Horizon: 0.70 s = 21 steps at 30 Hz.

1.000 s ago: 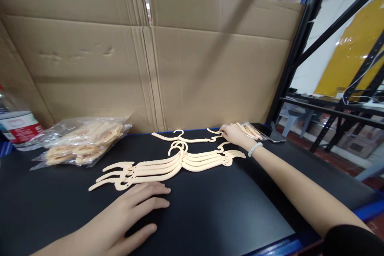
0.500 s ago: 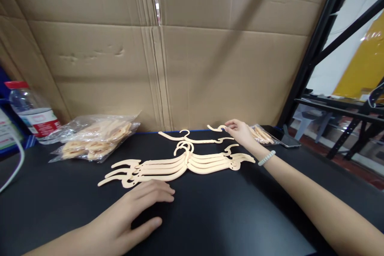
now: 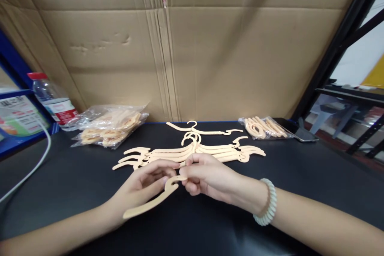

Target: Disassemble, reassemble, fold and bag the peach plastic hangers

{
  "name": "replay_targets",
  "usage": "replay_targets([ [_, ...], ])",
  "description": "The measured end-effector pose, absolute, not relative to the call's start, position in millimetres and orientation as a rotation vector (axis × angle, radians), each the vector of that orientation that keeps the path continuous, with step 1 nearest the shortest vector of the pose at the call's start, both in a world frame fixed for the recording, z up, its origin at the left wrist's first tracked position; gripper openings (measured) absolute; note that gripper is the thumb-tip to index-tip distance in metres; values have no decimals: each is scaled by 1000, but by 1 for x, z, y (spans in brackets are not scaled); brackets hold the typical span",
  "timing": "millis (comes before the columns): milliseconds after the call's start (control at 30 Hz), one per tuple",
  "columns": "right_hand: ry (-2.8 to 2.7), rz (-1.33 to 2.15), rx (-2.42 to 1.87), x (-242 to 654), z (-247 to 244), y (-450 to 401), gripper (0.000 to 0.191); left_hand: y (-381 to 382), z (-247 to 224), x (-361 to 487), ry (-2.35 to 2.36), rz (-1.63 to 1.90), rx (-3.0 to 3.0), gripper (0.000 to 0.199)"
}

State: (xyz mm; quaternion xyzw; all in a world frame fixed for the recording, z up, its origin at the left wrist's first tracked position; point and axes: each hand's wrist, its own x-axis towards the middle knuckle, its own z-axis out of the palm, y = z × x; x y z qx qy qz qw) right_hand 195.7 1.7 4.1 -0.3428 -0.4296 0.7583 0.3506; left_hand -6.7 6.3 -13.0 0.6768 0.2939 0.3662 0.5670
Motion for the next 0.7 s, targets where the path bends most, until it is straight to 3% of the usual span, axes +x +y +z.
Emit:
replay_targets([
  [100, -1072, 1880, -927, 194, 1, 7, 29, 5, -15, -6, 687, 883, 1653, 34],
  [267, -1109, 1863, -965, 188, -4, 4, 36, 3, -11, -4, 738, 901, 1666, 12],
  [400, -1336, 1835, -1059, 192, 4, 6, 36, 4, -9, -5, 808, 947, 1594, 22],
  [467, -1580, 1566, -1114, 203, 11, 20, 37, 4, -11, -6, 817, 976, 1536, 26],
  [633, -2106, 271, -1321, 244, 19, 84, 17, 5, -14, -7, 786, 948, 1462, 32],
  [700, -2184, 201, -1339, 255, 16, 107, 14, 6, -13, -7, 794, 948, 1468, 33],
])
